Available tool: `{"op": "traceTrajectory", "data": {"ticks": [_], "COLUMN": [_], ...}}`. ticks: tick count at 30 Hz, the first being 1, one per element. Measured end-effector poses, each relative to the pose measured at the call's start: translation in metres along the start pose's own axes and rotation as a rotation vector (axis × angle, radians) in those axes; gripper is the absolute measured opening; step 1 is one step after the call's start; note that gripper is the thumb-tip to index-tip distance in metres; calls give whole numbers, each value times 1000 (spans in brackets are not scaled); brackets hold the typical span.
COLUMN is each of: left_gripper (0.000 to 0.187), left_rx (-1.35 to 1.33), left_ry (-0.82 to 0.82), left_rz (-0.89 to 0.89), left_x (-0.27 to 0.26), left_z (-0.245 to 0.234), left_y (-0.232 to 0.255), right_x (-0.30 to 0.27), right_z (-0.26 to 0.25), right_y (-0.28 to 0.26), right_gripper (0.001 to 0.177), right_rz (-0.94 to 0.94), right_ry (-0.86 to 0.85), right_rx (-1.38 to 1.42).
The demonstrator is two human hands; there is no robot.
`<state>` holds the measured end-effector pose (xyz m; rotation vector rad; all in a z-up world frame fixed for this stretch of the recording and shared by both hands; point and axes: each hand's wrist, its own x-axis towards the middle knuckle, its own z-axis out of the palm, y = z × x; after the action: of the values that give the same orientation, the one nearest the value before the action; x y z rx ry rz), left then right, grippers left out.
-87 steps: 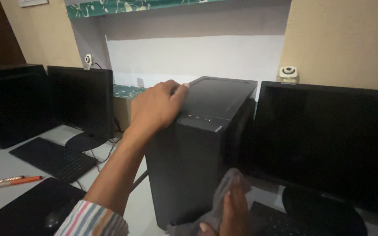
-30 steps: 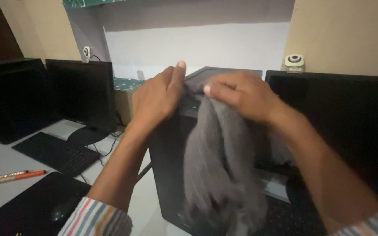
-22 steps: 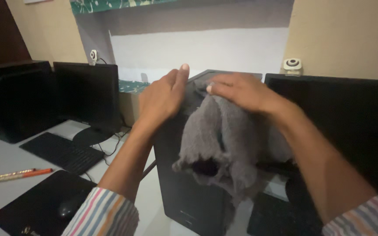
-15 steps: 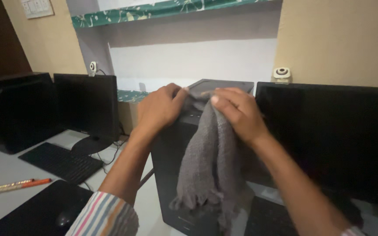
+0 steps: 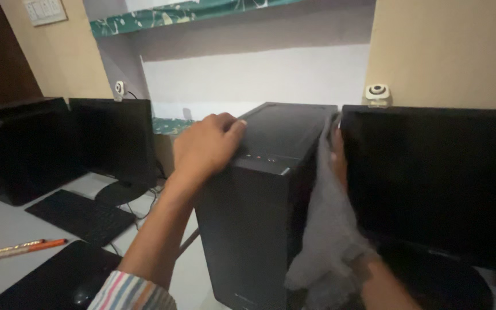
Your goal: The person wipes the exterior of a black computer tower with a gray cloth, covering the top, front, sides, and back. The person rotates the tower to access different surfaces and continues wiping until the entire exterior is covered.
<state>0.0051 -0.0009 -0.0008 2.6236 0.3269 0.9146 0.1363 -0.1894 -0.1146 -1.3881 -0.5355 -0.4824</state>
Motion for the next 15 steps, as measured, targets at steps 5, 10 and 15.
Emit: {"op": "traceTrajectory", "data": {"ticks": [5, 10, 15], "left_gripper": [45, 46, 46], "left_rx": [-5, 12, 26], "left_ry": [44, 34, 22], "left_rz": [14, -3, 4], "left_x": [-5, -4, -4], "left_z": [-1, -3, -3], "left_y": [1, 2, 2], "right_x": [-18, -15, -15], "right_z": [-9, -9, -12], "right_y": [6, -2, -8], "right_gripper": [76, 74, 71], "right_rz": [-30, -92, -139], "right_ry": [33, 40, 52], "right_rx": [-2, -8, -24]}}
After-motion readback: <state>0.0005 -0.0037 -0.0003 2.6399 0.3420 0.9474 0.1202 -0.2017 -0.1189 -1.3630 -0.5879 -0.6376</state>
